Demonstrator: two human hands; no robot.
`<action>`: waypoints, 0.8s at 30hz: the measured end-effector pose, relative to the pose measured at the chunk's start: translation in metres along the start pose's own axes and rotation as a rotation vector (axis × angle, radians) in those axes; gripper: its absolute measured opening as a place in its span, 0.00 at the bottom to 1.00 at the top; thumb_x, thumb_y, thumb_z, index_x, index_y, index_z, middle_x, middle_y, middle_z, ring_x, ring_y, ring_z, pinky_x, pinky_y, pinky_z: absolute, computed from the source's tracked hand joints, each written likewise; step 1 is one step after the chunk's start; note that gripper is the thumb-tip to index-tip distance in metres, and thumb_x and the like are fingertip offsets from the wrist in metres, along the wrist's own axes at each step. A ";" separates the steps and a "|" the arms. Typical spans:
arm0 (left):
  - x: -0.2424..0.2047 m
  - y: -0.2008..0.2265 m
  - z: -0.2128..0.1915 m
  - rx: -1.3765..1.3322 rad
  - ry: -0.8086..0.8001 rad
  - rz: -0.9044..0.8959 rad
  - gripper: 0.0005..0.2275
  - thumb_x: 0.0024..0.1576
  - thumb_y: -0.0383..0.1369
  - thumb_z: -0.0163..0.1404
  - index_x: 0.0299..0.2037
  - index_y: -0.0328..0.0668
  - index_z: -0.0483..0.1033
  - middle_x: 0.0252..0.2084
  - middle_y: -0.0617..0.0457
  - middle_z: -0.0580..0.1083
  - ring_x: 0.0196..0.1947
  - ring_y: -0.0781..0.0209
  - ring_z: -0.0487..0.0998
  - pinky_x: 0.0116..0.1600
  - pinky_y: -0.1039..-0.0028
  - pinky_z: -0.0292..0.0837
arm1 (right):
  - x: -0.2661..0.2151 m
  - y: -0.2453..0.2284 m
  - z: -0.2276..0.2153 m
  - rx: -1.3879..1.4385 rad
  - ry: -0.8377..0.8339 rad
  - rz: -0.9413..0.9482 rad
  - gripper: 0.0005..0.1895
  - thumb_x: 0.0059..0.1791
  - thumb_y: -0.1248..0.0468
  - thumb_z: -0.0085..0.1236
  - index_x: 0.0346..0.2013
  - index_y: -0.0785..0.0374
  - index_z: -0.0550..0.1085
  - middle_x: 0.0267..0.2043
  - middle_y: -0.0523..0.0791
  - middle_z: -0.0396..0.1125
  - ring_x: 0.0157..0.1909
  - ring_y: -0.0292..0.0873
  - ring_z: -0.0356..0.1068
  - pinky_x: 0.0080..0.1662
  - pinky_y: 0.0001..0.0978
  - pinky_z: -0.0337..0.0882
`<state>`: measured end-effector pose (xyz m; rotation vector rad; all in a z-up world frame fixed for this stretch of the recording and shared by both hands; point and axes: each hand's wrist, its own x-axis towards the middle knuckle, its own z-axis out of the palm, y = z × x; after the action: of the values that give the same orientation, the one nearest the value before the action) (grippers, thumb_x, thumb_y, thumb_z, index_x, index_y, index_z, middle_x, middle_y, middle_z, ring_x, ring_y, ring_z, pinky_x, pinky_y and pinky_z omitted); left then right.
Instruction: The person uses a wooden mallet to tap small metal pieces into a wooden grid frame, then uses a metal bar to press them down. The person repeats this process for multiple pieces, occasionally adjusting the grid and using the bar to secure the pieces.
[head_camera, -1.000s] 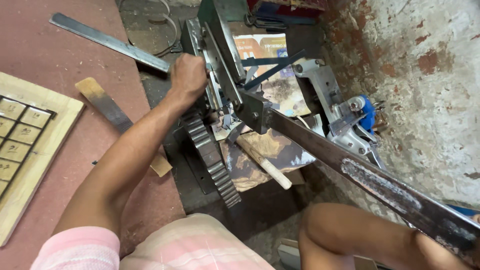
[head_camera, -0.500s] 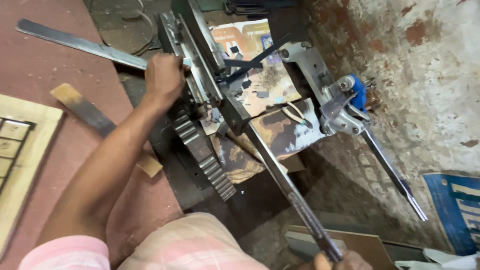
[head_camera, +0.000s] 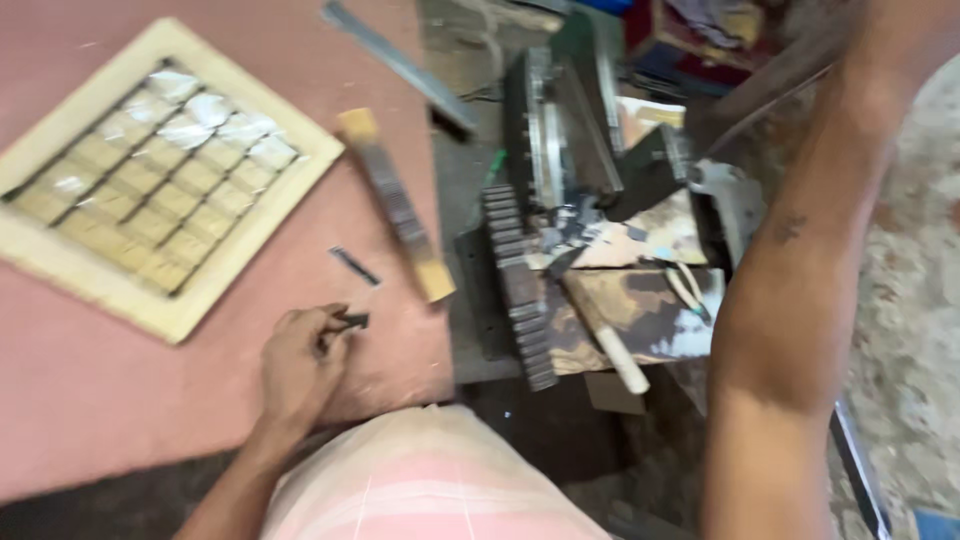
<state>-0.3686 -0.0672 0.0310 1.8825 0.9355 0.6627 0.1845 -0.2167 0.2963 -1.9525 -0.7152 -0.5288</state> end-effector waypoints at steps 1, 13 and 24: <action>-0.008 -0.010 -0.006 -0.044 0.024 0.016 0.03 0.51 0.25 0.58 0.33 0.34 0.78 0.46 0.47 0.82 0.32 0.56 0.79 0.36 0.70 0.75 | -0.008 0.001 0.021 -0.200 -0.016 0.014 0.39 0.55 0.59 0.64 0.69 0.78 0.52 0.68 0.65 0.49 0.70 0.67 0.49 0.69 0.58 0.48; 0.003 -0.049 -0.129 -0.084 0.261 -0.049 0.12 0.58 0.21 0.53 0.51 0.35 0.82 0.34 0.45 0.80 0.30 0.64 0.79 0.36 0.73 0.74 | -0.380 -0.122 0.203 -0.310 -0.755 -0.121 0.31 0.45 0.54 0.70 0.54 0.70 0.72 0.51 0.59 0.68 0.51 0.64 0.69 0.51 0.51 0.69; 0.127 -0.089 -0.195 0.137 0.112 -0.068 0.05 0.55 0.27 0.63 0.39 0.37 0.84 0.32 0.46 0.81 0.29 0.59 0.82 0.38 0.72 0.75 | -0.398 -0.117 0.243 -0.243 -0.580 -0.040 0.22 0.46 0.56 0.69 0.45 0.68 0.75 0.42 0.56 0.69 0.44 0.61 0.70 0.46 0.50 0.70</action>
<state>-0.4730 0.1586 0.0472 1.9391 1.1373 0.6839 -0.1706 -0.0605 0.0122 -2.3520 -1.0895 -0.0591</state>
